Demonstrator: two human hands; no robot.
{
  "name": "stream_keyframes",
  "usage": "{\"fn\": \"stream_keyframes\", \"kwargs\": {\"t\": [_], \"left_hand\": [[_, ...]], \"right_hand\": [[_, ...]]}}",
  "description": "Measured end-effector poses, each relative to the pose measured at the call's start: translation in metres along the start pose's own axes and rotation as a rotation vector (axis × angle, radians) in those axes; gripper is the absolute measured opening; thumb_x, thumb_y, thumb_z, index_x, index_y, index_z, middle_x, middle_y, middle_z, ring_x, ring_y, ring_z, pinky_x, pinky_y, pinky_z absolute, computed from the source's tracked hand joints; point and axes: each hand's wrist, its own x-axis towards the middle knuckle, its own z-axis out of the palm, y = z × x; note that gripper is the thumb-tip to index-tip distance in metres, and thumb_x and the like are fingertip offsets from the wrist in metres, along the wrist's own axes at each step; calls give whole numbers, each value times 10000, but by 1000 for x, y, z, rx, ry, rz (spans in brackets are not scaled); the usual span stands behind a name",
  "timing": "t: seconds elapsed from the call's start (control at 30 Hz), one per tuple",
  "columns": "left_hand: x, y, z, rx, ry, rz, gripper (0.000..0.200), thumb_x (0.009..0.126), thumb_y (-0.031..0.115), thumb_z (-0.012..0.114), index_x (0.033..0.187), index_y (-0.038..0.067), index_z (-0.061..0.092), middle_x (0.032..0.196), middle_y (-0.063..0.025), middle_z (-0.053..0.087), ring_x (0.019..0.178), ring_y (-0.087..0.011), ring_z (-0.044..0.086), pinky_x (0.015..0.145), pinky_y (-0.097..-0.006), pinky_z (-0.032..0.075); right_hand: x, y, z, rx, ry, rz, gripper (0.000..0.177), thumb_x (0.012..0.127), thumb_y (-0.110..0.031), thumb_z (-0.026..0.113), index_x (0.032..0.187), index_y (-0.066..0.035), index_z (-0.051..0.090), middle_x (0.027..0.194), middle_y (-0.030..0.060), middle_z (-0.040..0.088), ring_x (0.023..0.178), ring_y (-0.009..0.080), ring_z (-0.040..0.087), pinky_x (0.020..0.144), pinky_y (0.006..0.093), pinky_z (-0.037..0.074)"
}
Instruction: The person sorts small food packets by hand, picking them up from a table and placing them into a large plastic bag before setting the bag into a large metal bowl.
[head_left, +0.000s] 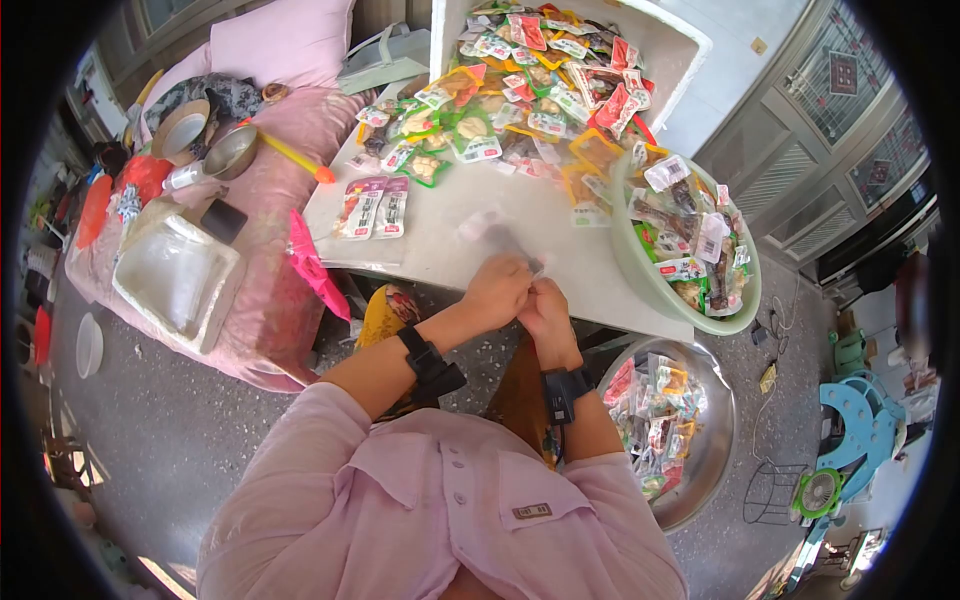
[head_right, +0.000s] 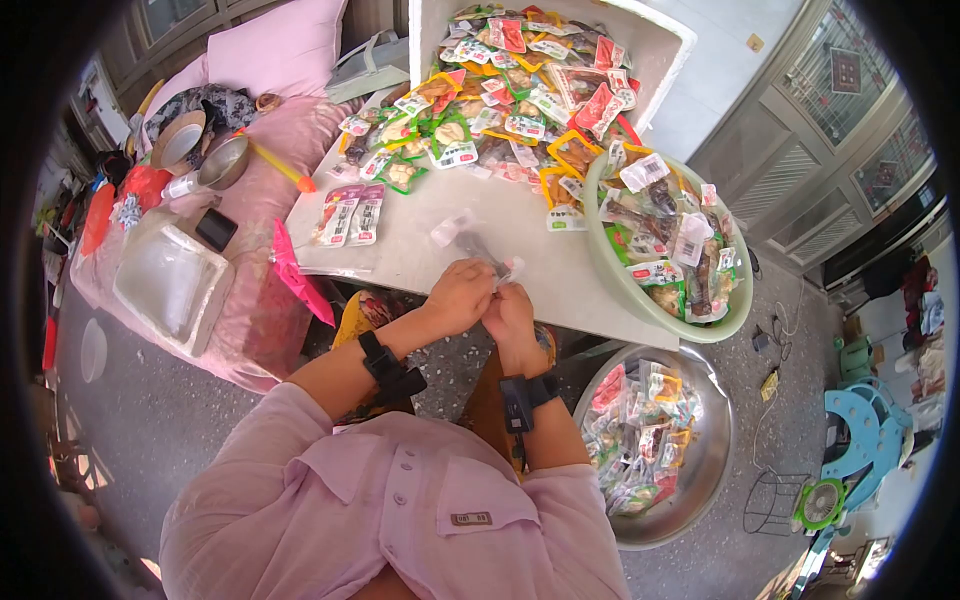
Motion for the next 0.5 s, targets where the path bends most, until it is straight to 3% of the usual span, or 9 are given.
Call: {"fn": "stream_keyframes", "kwargs": {"t": [0.13,0.33,0.5], "left_hand": [[2,-8,3,49,57,1,90,640,94,512,710,37,511,809,-111,521,809,-285,494,725,-378,392],[9,1,-4,170,-5,31,103,621,125,527,703,63,527,721,-69,513,732,-250,495,644,-358,408],[21,-9,-1,89,-51,-13,121,680,151,522,765,66,530,746,-76,521,759,-251,501,655,-361,408]], "right_hand": [[12,10,2,-87,69,-2,213,757,1,344,933,68,442,921,168,507,804,255,547,678,355,481],[24,-11,8,-200,87,9,183,771,5,379,935,30,455,872,140,519,753,242,546,613,350,487],[39,-11,-14,-61,120,-53,174,780,2,379,938,27,447,825,122,516,667,180,538,555,302,480]]}}
